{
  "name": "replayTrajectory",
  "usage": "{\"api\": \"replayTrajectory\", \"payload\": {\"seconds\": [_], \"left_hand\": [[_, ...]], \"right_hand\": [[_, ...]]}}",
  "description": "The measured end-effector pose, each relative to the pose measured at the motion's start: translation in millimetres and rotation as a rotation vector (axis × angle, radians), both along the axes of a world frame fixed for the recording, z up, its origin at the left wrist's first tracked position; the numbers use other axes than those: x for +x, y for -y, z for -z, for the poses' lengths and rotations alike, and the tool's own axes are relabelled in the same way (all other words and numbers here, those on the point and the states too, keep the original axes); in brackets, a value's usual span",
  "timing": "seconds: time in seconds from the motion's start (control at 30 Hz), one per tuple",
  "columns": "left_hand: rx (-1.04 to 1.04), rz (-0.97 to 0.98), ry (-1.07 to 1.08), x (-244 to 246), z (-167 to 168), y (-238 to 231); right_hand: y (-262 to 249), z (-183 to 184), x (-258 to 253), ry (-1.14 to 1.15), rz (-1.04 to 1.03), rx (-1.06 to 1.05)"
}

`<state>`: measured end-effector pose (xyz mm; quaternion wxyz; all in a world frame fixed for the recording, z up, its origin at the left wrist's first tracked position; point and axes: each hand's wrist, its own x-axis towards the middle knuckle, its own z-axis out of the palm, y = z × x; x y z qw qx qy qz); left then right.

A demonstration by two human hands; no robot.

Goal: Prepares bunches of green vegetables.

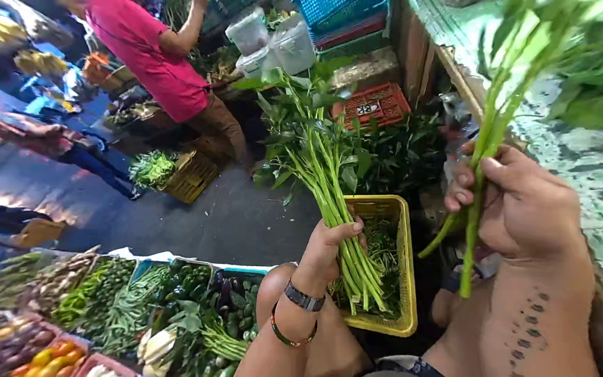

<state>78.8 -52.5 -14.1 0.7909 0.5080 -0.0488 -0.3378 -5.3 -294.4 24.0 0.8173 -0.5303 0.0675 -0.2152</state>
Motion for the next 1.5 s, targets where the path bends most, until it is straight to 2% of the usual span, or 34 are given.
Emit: {"api": "replayTrajectory", "payload": {"seconds": [0.07,0.17,0.23,0.37,0.47,0.67,0.77,0.83,0.93,1.03,1.1,1.2,1.23,1.37,1.5], "left_hand": [[0.025,0.026,-0.009,-5.5,2.9,7.6],[0.077,0.062,0.032,-15.9,7.4,19.0],[0.135,0.058,0.090,-19.3,11.9,26.4],[0.267,0.013,0.181,-24.7,18.6,34.6],[0.331,-0.019,0.242,-24.5,20.7,39.0],[0.334,-0.017,0.288,-22.0,22.6,38.9],[0.350,0.041,0.283,-20.6,22.5,34.8],[0.382,0.062,0.264,-20.0,19.3,32.7],[0.434,0.064,0.245,-21.5,18.6,31.2],[0.438,0.085,0.259,-24.2,19.0,30.9],[0.556,0.118,0.330,-24.7,15.5,30.4],[0.781,0.199,0.434,-21.8,10.9,26.3],[0.782,0.238,0.422,-19.9,8.8,21.8],[0.529,0.322,0.178,-19.7,-2.8,-4.8],[0.459,0.325,0.114,-34.0,1.2,-12.6]], "right_hand": [[-10.5,3.0,5.3,-0.019,-0.109,0.071],[-39.1,21.2,26.7,-0.204,-0.272,0.085],[-53.3,30.5,39.0,-0.334,-0.289,0.014],[-57.8,38.1,49.2,-0.500,-0.176,-0.142],[-59.7,42.1,52.5,-0.466,-0.134,-0.123],[-75.4,51.9,55.9,-0.461,-0.065,-0.258],[-77.7,60.6,57.5,-0.449,-0.085,-0.376],[-73.7,59.4,56.1,-0.445,-0.202,-0.404],[-68.9,53.1,51.0,-0.451,-0.407,-0.243],[-73.4,59.5,54.1,-0.357,-0.429,0.106],[-76.6,63.2,54.2,-0.324,-0.442,0.267],[-86.6,72.0,50.4,-0.329,-0.396,0.404],[-91.9,73.6,49.0,-0.328,-0.353,0.435],[-104.3,75.6,46.6,-0.212,-0.305,0.551],[-110.5,79.9,40.8,-0.108,-0.292,0.606]]}}
